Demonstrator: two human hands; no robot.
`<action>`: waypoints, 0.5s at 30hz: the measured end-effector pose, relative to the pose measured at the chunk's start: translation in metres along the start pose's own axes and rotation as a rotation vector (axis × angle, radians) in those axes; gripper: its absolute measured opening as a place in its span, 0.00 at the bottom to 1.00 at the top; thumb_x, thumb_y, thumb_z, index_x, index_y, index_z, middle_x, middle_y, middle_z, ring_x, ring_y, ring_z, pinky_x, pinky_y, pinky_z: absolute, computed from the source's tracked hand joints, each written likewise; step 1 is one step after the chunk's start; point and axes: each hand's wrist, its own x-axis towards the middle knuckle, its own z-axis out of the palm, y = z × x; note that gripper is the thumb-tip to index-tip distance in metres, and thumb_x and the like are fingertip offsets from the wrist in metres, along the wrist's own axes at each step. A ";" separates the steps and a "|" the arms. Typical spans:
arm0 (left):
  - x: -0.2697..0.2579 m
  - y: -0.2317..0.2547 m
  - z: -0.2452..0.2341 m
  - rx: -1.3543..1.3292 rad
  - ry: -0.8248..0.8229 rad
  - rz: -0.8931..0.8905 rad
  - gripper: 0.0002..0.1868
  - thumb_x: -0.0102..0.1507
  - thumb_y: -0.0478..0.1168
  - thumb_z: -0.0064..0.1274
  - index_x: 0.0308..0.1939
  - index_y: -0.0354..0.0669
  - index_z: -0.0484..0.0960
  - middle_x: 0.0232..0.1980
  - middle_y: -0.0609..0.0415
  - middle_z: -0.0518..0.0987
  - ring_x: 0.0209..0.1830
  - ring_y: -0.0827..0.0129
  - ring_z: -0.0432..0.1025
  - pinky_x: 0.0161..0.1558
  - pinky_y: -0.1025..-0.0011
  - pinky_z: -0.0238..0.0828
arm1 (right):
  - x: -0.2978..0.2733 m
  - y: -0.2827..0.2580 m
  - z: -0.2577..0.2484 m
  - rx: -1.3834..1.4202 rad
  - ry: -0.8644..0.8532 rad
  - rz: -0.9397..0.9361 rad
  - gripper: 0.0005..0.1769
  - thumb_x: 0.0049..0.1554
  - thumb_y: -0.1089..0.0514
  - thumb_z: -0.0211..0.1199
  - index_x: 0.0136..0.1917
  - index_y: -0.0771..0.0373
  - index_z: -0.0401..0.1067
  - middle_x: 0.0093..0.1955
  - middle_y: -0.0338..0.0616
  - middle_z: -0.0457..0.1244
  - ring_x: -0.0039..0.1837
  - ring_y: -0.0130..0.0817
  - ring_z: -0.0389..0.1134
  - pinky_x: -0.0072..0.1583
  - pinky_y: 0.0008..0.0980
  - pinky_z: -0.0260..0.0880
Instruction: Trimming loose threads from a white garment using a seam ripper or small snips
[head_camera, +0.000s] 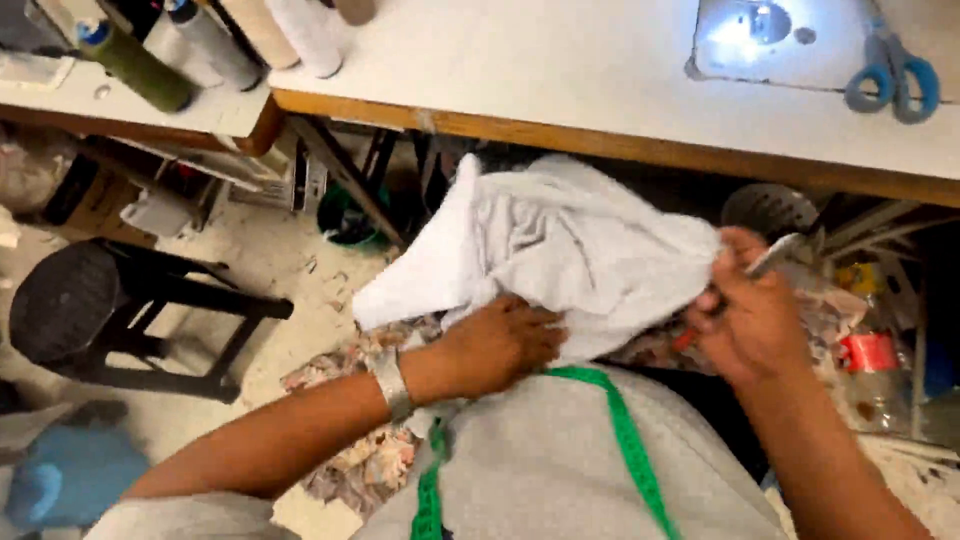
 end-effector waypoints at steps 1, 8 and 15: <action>0.001 0.005 0.003 0.024 0.025 -0.011 0.11 0.66 0.42 0.50 0.48 0.48 0.85 0.61 0.59 0.81 0.71 0.58 0.69 0.64 0.55 0.56 | -0.003 0.010 -0.002 0.029 -0.035 0.022 0.10 0.63 0.58 0.60 0.57 0.46 0.69 0.35 0.31 0.58 0.30 0.18 0.56 0.26 0.18 0.47; 0.039 0.043 -0.047 -0.335 0.371 -0.196 0.15 0.64 0.30 0.48 0.54 0.38 0.81 0.41 0.52 0.83 0.44 0.55 0.78 0.42 0.60 0.74 | -0.023 0.009 -0.021 -0.088 0.062 -0.003 0.08 0.63 0.56 0.60 0.57 0.54 0.69 0.31 0.39 0.58 0.30 0.26 0.58 0.27 0.21 0.45; 0.100 0.025 -0.049 0.016 0.579 -0.192 0.13 0.65 0.29 0.49 0.53 0.38 0.81 0.53 0.51 0.78 0.43 0.53 0.67 0.42 0.58 0.66 | -0.035 -0.030 0.025 -1.053 0.324 -0.410 0.09 0.64 0.61 0.69 0.57 0.64 0.77 0.38 0.36 0.61 0.41 0.23 0.57 0.45 0.25 0.59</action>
